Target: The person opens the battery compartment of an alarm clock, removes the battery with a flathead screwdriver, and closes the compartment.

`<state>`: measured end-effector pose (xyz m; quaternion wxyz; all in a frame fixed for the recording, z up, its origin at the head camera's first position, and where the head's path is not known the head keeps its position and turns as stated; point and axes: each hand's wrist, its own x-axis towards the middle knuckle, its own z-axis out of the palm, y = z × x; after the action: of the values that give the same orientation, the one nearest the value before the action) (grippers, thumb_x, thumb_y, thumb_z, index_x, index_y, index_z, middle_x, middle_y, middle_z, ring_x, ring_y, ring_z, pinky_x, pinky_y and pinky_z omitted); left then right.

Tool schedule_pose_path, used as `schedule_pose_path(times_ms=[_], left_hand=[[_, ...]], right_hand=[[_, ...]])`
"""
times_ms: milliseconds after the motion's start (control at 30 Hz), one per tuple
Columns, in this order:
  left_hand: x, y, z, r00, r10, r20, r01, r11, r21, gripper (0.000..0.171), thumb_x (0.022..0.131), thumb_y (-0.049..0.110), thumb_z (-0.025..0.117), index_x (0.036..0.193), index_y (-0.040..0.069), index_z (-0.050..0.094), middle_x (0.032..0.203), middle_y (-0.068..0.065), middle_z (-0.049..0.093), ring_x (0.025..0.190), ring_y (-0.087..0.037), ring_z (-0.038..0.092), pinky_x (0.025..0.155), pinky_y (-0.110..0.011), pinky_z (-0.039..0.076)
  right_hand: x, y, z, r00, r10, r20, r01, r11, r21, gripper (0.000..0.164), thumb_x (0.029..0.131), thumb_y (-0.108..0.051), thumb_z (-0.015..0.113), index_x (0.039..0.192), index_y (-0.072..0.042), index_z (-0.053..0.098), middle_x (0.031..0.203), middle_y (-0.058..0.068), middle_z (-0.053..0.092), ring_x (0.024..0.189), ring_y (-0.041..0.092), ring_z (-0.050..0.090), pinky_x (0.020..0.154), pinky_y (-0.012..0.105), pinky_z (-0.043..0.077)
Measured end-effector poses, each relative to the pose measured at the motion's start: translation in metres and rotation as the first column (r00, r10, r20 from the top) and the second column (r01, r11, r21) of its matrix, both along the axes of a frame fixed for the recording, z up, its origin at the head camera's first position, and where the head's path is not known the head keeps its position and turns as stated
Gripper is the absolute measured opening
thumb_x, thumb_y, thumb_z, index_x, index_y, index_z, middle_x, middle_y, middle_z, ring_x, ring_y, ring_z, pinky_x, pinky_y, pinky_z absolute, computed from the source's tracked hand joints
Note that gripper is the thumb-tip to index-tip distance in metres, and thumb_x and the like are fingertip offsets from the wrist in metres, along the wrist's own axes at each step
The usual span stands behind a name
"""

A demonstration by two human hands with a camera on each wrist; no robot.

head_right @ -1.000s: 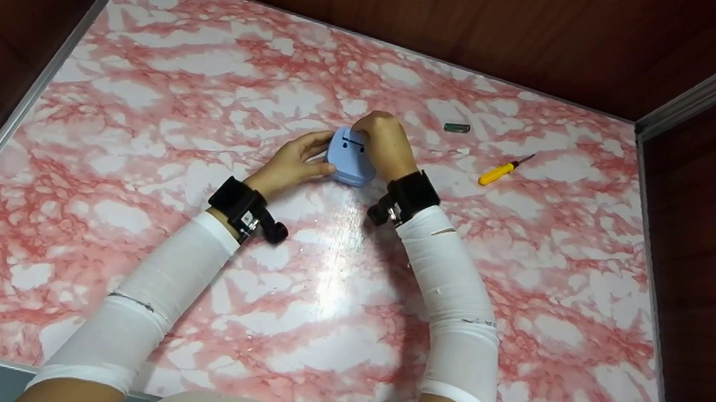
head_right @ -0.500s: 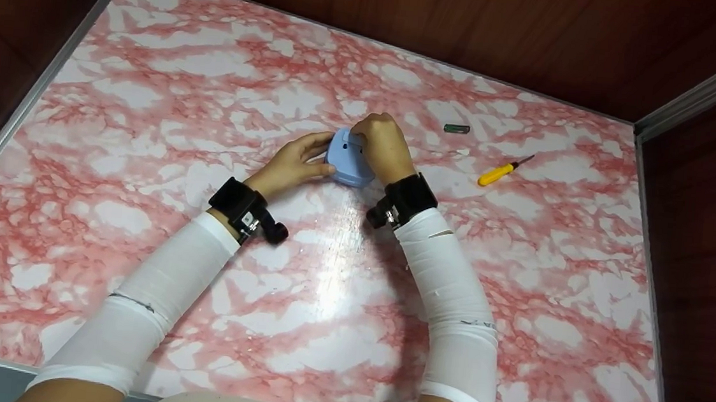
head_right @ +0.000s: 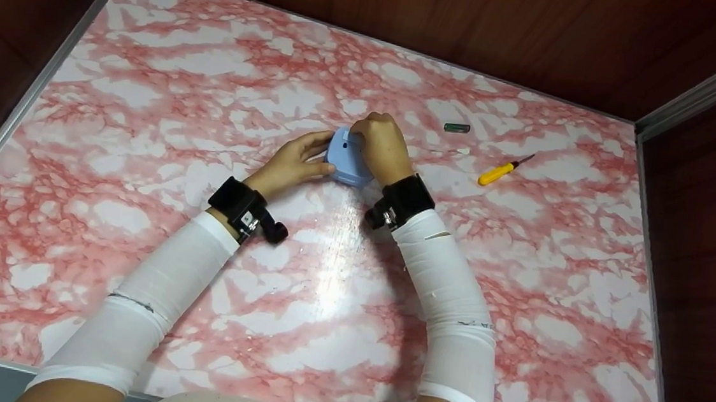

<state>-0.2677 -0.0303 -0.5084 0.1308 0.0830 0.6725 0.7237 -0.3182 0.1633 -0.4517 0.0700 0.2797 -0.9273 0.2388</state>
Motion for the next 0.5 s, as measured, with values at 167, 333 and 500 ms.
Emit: schedule_pose_path(times_ms=[167,333,500], left_hand=[[0.0013,0.0001,0.0009,1.0,-0.006,0.01,0.005,1.0,0.019,0.075,0.09,0.003,0.076,0.155,0.007,0.039,0.157,-0.013,0.043,0.144,-0.025,0.041,0.1,-0.027,0.051],[0.0009,0.0003,0.001,1.0,-0.004,0.01,0.003,1.0,0.018,0.072,0.091,0.004,0.075,0.154,0.008,0.041,0.156,-0.011,0.045,0.143,-0.022,0.043,0.1,-0.026,0.05],[-0.0001,0.0009,-0.0001,1.0,0.007,-0.009,-0.007,0.999,-0.036,0.071,0.091,0.006,0.076,0.153,0.009,0.043,0.154,-0.011,0.047,0.142,-0.021,0.044,0.105,-0.025,0.046]], right_hand=[[0.0006,0.0001,-0.0008,1.0,0.0,-0.006,0.0,1.0,-0.016,0.014,0.092,0.008,0.065,0.094,0.004,0.079,0.095,0.02,0.073,0.094,0.036,0.065,0.088,0.046,0.053],[0.0006,-0.0004,0.0004,1.0,-0.024,0.005,0.024,1.0,-0.008,0.014,0.093,0.007,0.065,0.095,0.004,0.079,0.096,0.02,0.072,0.095,0.036,0.065,0.088,0.045,0.054],[0.001,-0.0003,0.0,0.999,-0.041,0.036,0.041,0.999,0.008,0.017,0.092,0.012,0.063,0.095,0.004,0.078,0.096,0.02,0.071,0.097,0.036,0.064,0.088,0.045,0.055]])
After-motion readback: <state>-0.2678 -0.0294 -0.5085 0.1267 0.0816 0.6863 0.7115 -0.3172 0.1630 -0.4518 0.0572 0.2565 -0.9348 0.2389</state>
